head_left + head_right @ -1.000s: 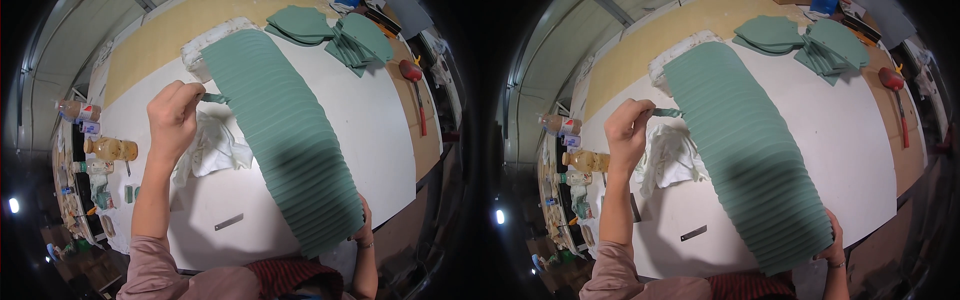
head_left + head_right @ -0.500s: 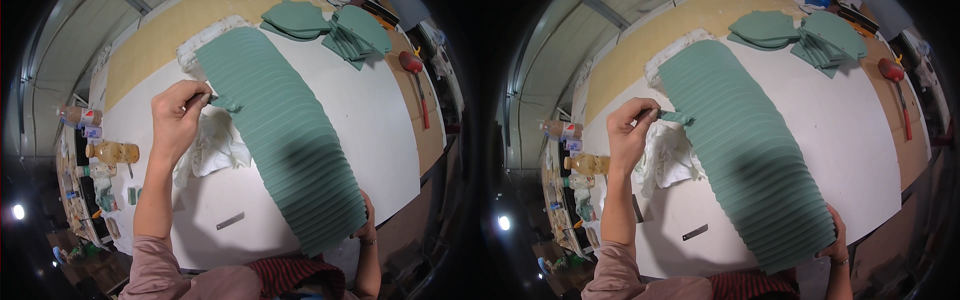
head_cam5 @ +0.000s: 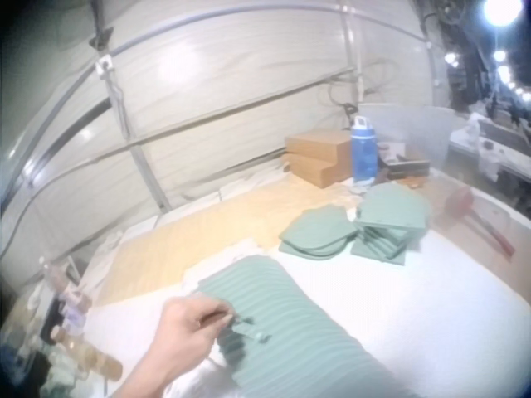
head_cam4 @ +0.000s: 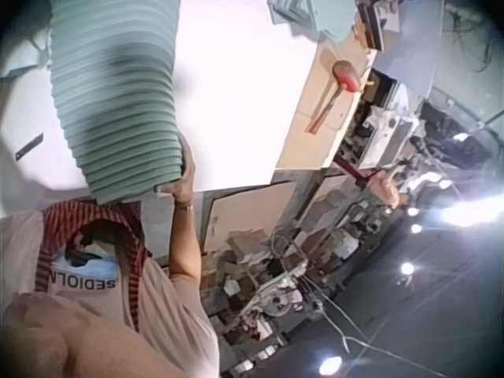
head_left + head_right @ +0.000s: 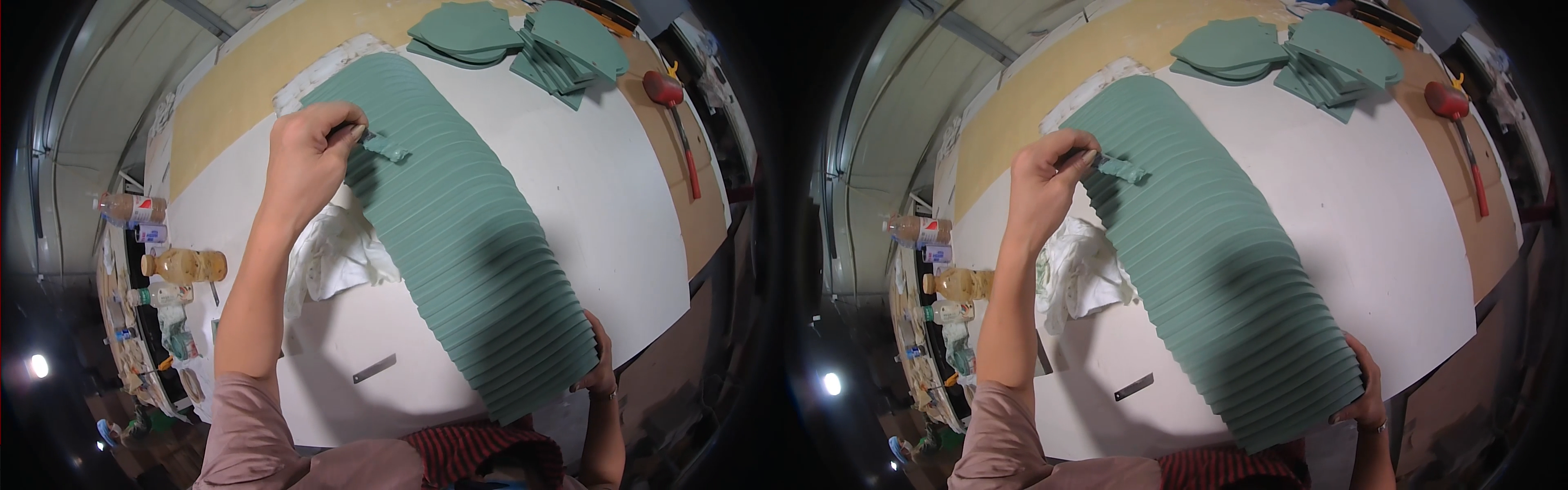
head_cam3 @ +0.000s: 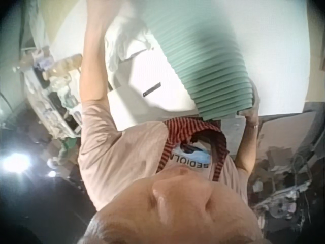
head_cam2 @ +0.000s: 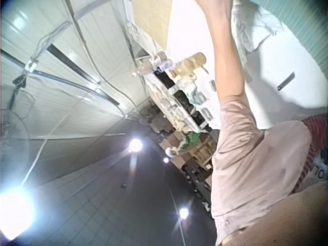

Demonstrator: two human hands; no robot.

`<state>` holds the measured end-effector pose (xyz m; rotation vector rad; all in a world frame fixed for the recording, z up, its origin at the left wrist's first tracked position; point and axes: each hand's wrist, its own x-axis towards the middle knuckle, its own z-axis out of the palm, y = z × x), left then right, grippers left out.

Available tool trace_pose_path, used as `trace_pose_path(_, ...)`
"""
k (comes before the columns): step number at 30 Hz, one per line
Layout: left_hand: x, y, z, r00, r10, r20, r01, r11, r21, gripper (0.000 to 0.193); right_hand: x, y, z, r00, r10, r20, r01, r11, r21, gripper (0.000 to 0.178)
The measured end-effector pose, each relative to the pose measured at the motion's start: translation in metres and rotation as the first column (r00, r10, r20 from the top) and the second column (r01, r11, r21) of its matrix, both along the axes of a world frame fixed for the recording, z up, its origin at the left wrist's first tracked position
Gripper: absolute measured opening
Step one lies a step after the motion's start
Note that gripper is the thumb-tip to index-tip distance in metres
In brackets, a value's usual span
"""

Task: The person cleans a ribbed green component with a cloth and then applies a green putty-like substance to a seam using a small metal spatula.

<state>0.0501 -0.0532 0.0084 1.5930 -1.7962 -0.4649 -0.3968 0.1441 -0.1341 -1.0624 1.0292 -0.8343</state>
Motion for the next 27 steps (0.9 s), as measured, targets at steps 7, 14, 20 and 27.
trace_pose_path(7, -0.011, -0.013, 0.002, 0.992, -0.051, 0.119, 0.053, 0.998, -0.014, 0.007, 0.005, -0.003, 0.003, 0.999, -0.028, 0.045, 0.026, 0.999, 0.042, 0.131)
trace_pose_path(14, -0.015, -0.016, 0.005, 0.980, -0.068, 0.185, 0.078, 0.996, -0.049, 0.008, 0.003, -0.002, 0.000, 0.998, -0.029, 0.060, 0.027, 0.999, 0.038, 0.128)
trace_pose_path(20, -0.012, -0.016, 0.004, 0.987, -0.026, 0.159, 0.037, 0.997, -0.068, 0.008, 0.003, -0.003, 0.002, 0.998, -0.031, 0.061, 0.028, 0.999, 0.045, 0.126)
trace_pose_path(27, -0.012, -0.021, -0.004, 0.993, -0.040, 0.112, 0.042, 0.999, -0.011, 0.009, 0.002, -0.005, 0.002, 0.999, -0.001, 0.048, 0.000, 1.000, 0.027, 0.126)
